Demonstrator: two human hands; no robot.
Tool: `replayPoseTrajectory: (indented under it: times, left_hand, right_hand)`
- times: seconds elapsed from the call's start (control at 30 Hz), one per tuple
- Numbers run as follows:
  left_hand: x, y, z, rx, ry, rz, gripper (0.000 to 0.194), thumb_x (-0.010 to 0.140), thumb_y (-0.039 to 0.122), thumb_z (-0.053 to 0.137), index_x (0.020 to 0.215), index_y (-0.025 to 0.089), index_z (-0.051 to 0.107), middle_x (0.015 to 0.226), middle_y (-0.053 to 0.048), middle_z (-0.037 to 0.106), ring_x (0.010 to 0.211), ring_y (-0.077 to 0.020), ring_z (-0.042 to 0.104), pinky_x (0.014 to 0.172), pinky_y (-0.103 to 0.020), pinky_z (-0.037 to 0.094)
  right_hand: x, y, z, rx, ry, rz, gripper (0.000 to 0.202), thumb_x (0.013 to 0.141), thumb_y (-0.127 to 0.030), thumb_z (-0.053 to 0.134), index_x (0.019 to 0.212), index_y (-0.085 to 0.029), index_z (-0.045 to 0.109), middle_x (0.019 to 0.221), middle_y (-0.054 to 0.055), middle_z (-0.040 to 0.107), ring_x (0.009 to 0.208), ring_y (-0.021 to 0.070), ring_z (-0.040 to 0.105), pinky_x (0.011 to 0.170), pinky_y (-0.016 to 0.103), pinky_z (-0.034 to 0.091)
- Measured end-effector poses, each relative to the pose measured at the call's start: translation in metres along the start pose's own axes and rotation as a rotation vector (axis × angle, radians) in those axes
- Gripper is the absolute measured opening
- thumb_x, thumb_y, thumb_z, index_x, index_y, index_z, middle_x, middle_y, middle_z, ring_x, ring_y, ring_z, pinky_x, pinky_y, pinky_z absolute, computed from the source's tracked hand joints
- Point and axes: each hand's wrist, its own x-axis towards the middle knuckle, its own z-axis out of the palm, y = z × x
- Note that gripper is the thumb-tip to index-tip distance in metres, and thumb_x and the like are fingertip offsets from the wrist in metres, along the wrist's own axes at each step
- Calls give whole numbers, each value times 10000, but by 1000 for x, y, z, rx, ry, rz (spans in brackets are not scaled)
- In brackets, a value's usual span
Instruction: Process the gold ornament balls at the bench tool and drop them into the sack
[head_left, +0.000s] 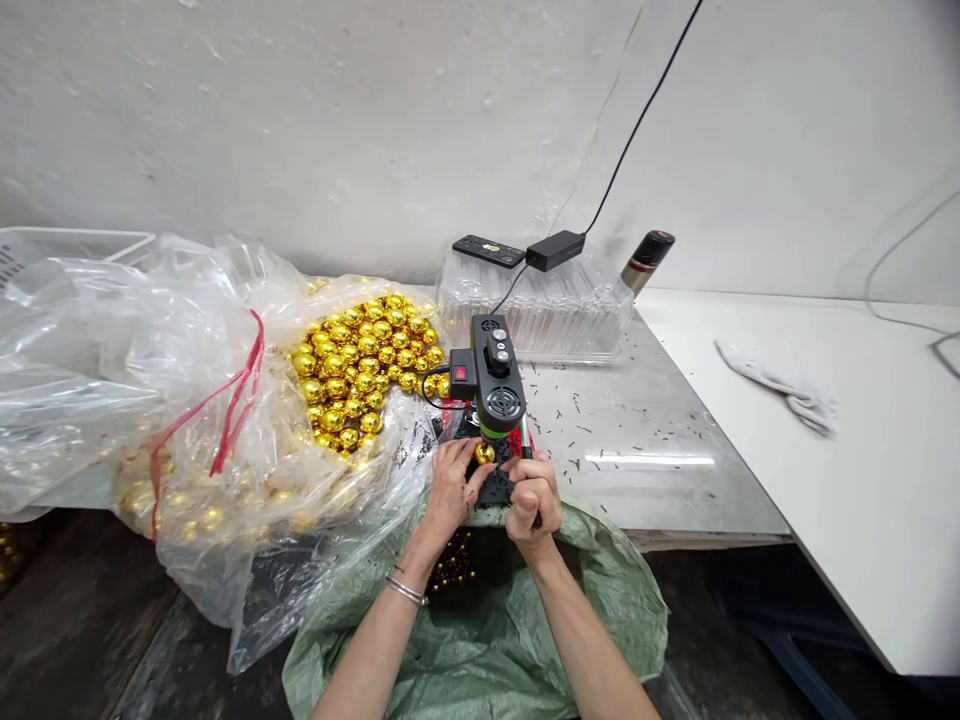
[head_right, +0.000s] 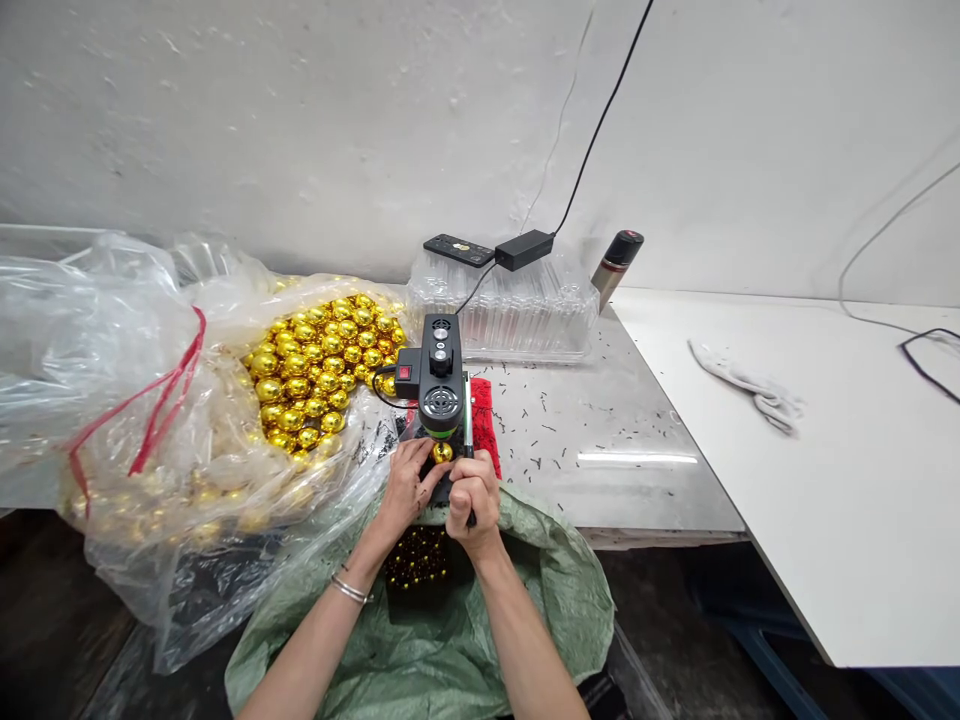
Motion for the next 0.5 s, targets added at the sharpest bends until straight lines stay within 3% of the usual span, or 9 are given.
replayPoseTrajectory:
  times: [0.23,0.33,0.5]
  left_hand:
    - [0,-1,0,-9,6,-6,272,955,307,609,1199,197,656,1120,-110,699,1064,-255,625,967,-445,502]
    - [3,-2,2,-33,18,-11,274,941,304,627,1188,193,668,1116,-114,709,1045,-258,631,967,-462,507]
    - [-8,6,-7,-96,49,25,297,941,303,623,1210,179,655,1135,-123,705,1072,-267,626,976,-470,516]
  right_hand:
    - [0,-2,-2,1,-77,-15,297,1001,-236,356,731,-231,480,738,3,561,673,157,591,679,357,510]
    - [20,-15,-4,14,-6,61,303,987,-211,378,698,-229,465,713,3,546,644,148,555,622,322,471]
    - [67,-42,-8,24,-27,285,302,988,-208,434,691,-221,490,690,-5,526,669,138,536,622,294,431]
